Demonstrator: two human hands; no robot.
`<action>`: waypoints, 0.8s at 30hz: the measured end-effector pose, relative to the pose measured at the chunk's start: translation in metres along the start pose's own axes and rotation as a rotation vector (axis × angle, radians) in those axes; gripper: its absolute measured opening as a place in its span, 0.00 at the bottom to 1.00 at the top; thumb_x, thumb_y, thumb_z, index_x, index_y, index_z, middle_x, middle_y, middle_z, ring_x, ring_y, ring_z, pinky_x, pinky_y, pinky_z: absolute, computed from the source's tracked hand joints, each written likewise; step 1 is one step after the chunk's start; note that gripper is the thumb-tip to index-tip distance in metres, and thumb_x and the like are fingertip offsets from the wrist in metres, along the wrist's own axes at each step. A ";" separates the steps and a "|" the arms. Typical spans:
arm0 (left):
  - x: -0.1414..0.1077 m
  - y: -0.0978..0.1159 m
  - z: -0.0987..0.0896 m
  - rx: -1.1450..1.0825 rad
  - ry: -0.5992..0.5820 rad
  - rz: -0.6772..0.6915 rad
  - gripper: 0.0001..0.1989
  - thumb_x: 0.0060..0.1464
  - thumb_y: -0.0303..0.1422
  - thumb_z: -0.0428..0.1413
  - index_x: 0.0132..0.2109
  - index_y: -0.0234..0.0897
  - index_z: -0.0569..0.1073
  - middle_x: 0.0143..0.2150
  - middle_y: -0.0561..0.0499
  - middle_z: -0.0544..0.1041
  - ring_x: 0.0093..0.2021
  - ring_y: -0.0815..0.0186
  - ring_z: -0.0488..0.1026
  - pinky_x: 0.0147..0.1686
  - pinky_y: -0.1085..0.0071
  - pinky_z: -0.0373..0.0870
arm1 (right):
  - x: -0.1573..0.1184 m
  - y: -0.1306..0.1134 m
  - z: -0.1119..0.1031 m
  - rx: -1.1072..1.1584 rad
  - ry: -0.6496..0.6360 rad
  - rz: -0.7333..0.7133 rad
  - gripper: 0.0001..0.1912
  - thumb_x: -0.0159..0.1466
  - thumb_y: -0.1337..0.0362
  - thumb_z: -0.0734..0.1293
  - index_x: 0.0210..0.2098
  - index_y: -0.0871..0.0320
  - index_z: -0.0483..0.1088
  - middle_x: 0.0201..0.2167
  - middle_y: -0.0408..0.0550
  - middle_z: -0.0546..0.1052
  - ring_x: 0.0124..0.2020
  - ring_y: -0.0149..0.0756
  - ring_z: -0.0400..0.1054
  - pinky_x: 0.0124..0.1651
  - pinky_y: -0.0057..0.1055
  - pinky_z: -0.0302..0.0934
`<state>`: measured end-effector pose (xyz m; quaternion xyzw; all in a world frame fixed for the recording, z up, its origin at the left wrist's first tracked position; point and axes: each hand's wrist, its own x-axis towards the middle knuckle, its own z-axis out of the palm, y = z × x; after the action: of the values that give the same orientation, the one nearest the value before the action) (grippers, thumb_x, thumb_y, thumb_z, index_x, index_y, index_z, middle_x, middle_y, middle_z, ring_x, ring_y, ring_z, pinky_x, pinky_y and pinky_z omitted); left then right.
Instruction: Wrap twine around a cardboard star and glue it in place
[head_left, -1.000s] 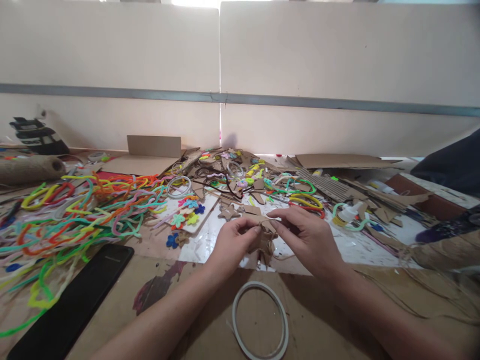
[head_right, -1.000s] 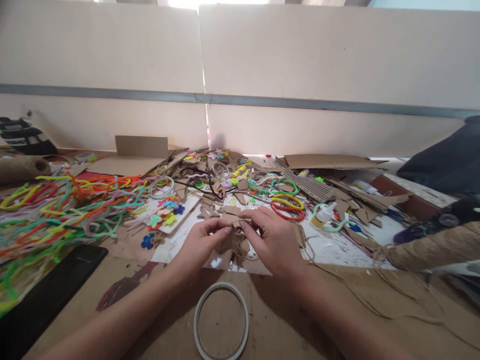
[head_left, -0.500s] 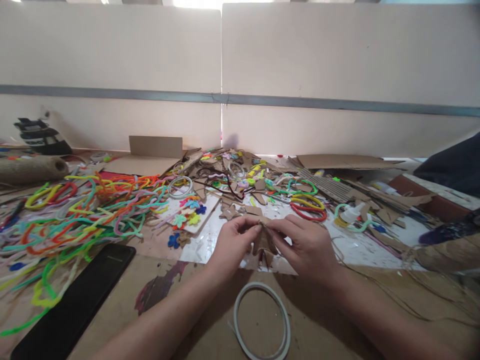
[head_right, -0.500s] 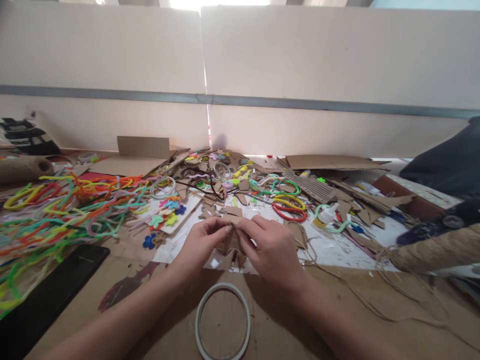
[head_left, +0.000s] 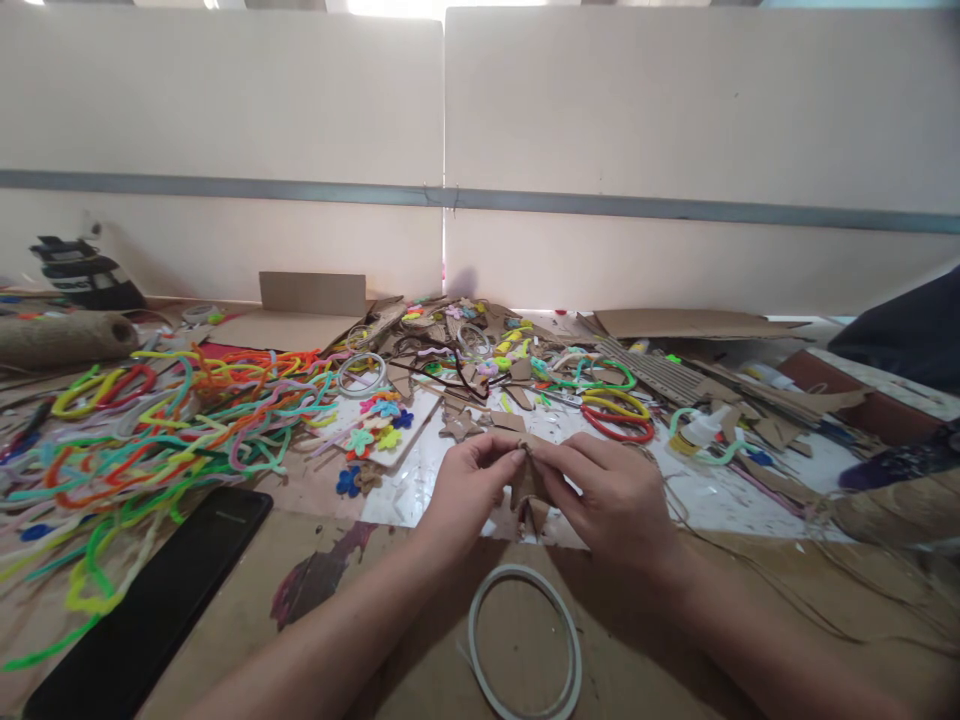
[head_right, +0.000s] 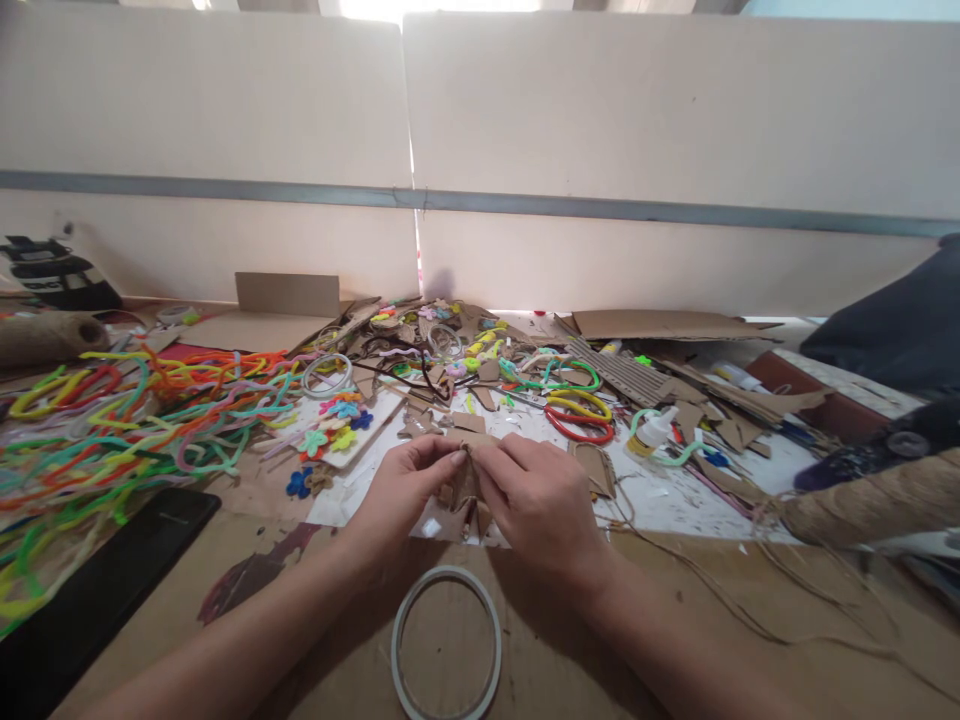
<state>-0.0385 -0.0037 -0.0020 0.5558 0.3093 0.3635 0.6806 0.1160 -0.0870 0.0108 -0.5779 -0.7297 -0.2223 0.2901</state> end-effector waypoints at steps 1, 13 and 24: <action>0.000 0.000 0.000 -0.004 -0.002 -0.001 0.11 0.50 0.37 0.64 0.36 0.33 0.79 0.29 0.51 0.75 0.27 0.70 0.67 0.27 0.74 0.61 | 0.000 0.000 0.000 -0.020 0.005 -0.013 0.13 0.72 0.65 0.63 0.39 0.57 0.79 0.26 0.47 0.76 0.28 0.37 0.67 0.34 0.34 0.52; -0.001 -0.001 -0.001 -0.036 -0.002 -0.027 0.13 0.49 0.40 0.64 0.36 0.34 0.79 0.29 0.52 0.74 0.26 0.70 0.66 0.27 0.74 0.60 | 0.002 -0.007 -0.004 0.180 -0.040 0.085 0.10 0.70 0.67 0.63 0.39 0.56 0.78 0.33 0.48 0.76 0.32 0.37 0.69 0.36 0.33 0.57; -0.001 0.002 0.003 -0.074 -0.025 -0.065 0.10 0.47 0.36 0.66 0.34 0.33 0.80 0.27 0.51 0.76 0.26 0.70 0.67 0.30 0.72 0.63 | 0.006 0.000 -0.004 0.455 -0.043 0.338 0.04 0.64 0.69 0.69 0.36 0.54 0.76 0.30 0.43 0.74 0.30 0.34 0.66 0.33 0.30 0.58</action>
<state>-0.0371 -0.0055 0.0001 0.5245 0.3051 0.3454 0.7159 0.1159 -0.0847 0.0179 -0.6160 -0.6600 0.0111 0.4300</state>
